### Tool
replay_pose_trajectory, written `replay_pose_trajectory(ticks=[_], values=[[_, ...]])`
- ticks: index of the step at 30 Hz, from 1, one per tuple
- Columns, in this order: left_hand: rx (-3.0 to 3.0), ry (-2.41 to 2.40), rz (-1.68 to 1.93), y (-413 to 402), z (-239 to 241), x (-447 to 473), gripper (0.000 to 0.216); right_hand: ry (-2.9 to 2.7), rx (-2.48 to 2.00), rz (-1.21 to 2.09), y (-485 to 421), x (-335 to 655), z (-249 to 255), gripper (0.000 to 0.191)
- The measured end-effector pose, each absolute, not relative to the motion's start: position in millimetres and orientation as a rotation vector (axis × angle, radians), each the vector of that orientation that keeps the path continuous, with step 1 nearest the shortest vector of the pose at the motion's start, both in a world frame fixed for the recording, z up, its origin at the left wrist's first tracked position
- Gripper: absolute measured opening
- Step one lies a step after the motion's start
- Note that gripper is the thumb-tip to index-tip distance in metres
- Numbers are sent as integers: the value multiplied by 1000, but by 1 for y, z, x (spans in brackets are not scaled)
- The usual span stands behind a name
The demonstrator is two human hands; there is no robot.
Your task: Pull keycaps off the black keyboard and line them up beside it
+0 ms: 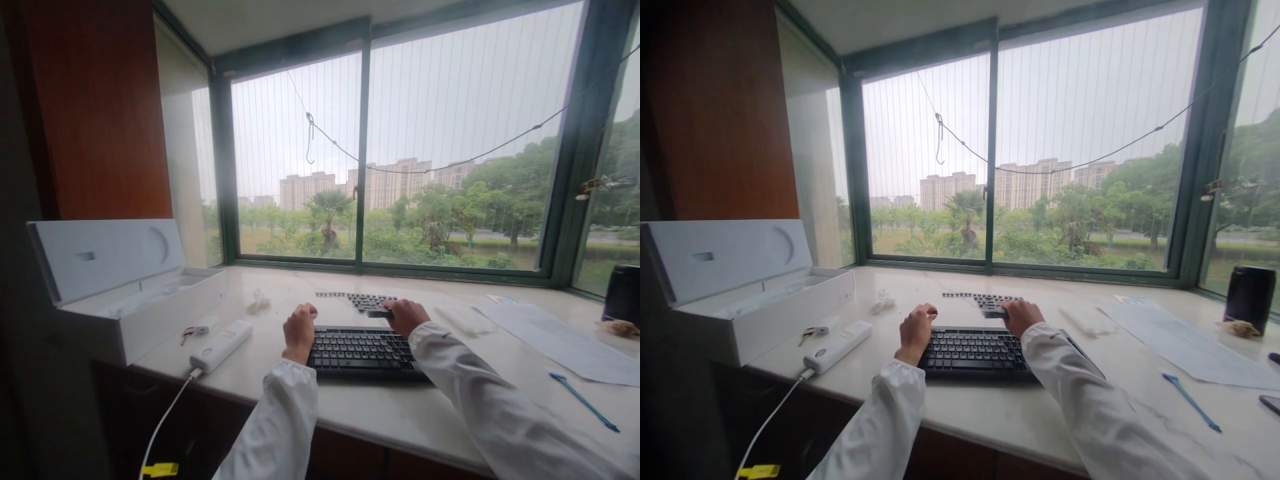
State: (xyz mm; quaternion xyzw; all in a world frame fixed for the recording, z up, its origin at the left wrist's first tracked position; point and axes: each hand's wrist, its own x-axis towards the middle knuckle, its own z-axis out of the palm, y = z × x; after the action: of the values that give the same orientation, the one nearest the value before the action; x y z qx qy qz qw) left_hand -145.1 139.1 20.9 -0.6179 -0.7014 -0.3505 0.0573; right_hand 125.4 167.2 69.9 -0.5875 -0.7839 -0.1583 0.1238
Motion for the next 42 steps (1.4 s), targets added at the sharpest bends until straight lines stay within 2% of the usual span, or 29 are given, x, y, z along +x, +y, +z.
replay_pose_trajectory(ticks=[5, 9, 18, 22, 26, 34, 42], values=[[-1864, -2123, -1058, 137, 23, -145, 15, -1971, -1985, -418, 176, 193, 46, 30], [-1845, -2126, -1050, 134, 26, -142, 15, -1647, -2029, -419, 173, 213, 44, 34], [-1935, -2082, -818, 146, 45, -129, 21, -1732, -2056, -291, 182, 215, 42, 30], [-1973, -2092, -656, 184, 65, -140, 24, -1842, -2108, -206, 188, 221, 40, 31], [-2029, -2215, -406, 237, 73, -161, 25, -1870, -2137, -260, 192, 220, 41, 31], [-2060, -2223, -176, 324, 58, -185, 24, -1941, -2081, -320, 195, 204, 40, 30], [-2135, -2213, -103, 365, 43, -187, 23, -1983, -2060, -334, 196, 200, 40, 33]])
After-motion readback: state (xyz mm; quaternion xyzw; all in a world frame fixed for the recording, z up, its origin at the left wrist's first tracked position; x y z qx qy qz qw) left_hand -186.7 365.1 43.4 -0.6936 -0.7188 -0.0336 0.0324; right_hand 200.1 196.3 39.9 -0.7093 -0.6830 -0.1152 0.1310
